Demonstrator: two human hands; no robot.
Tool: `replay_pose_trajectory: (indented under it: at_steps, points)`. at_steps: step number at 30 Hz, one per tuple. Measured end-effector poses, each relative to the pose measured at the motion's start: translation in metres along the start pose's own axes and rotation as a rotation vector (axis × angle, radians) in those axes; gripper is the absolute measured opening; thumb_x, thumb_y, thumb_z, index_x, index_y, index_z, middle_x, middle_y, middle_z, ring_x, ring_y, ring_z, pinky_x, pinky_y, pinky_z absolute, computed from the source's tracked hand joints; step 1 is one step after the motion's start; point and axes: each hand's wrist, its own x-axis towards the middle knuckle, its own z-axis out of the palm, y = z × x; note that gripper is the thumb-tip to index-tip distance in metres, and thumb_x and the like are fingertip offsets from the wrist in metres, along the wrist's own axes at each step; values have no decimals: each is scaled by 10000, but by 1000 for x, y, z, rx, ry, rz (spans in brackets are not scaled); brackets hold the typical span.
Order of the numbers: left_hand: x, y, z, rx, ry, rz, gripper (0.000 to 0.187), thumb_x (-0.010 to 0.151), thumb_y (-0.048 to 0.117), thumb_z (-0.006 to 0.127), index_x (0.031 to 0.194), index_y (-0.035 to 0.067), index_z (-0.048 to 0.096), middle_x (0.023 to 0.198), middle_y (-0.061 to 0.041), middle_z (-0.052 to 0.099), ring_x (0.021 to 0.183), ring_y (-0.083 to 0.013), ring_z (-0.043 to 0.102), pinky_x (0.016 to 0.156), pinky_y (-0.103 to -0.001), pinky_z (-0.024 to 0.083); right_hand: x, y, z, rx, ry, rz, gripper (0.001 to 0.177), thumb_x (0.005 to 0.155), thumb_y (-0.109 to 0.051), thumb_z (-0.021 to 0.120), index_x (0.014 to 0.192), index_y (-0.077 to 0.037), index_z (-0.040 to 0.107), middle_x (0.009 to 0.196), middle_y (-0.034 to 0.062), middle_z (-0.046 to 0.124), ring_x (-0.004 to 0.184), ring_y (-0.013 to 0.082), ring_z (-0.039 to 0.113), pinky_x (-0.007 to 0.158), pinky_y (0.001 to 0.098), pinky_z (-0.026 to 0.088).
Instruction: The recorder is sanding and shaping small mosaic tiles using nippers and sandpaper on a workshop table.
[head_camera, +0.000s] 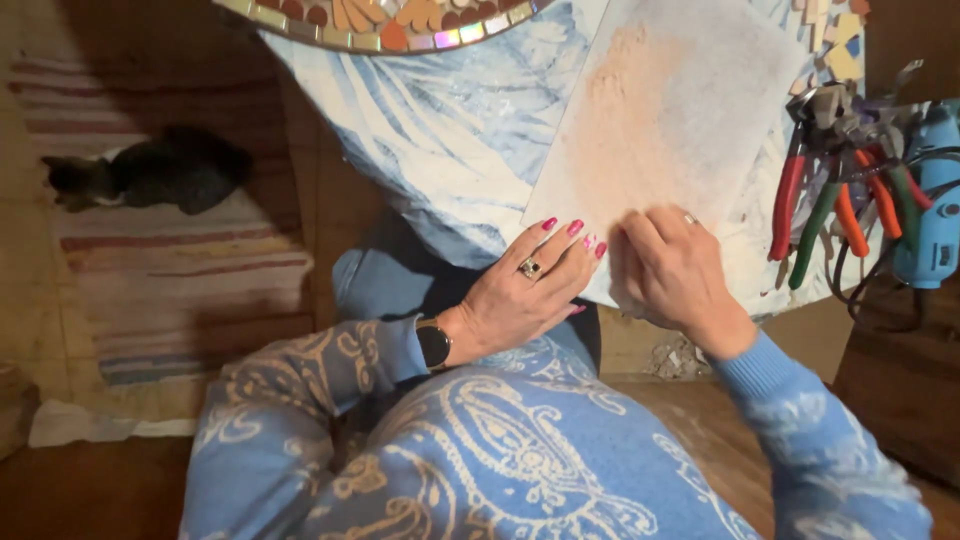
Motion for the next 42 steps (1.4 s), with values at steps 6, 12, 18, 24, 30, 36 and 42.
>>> replay_pose_trajectory:
  at_steps: [6,12,18,24,30,36,42]
  points:
    - [-3,3,0,15,-29,15,686,902,447,710,1422,16,592,1401,-126,565,1376,-307,481,1229,-480,328,60,4,19,3,41,-132,116,916,-70,687,951,-51,578,879,141,540,803,356,579,649,459,477]
    - [-2,2,3,7,6,-7,705,888,463,716,1422,19,596,1377,-150,564,1395,-326,462,1233,-485,312,-20,10,-2,7,-41,7,117,935,-56,679,878,-67,577,781,116,513,707,329,579,606,449,475]
    - [-1,6,6,-15,-26,-13,635,920,429,713,1392,22,596,1346,-138,563,1404,-330,452,1254,-481,312,64,5,18,36,106,-168,115,967,-84,696,950,-49,588,872,147,532,758,364,567,627,459,462]
    - [3,1,0,-22,10,-2,664,893,416,714,1405,7,605,1355,-155,561,1404,-331,448,1234,-484,313,-20,8,-2,18,-1,-45,92,874,-58,691,919,-58,611,768,109,497,694,317,563,595,446,471]
    - [-1,5,2,-13,-41,2,599,917,402,706,1371,26,602,1385,-137,564,1408,-319,466,1245,-475,331,57,3,19,52,82,-124,112,932,-76,698,930,-50,589,853,139,543,767,361,582,629,470,471]
    - [1,2,7,-21,13,-13,555,972,374,684,1387,15,604,1379,-152,555,1404,-321,461,1240,-491,331,10,3,-3,131,-35,-60,97,875,-60,682,943,-45,613,840,156,566,733,373,585,583,475,459]
    - [0,2,2,-7,27,-17,540,976,351,667,1398,20,606,1407,-131,559,1417,-304,457,1242,-466,329,29,5,4,130,-21,-70,73,873,-47,671,918,-49,615,806,162,553,712,384,577,593,483,459]
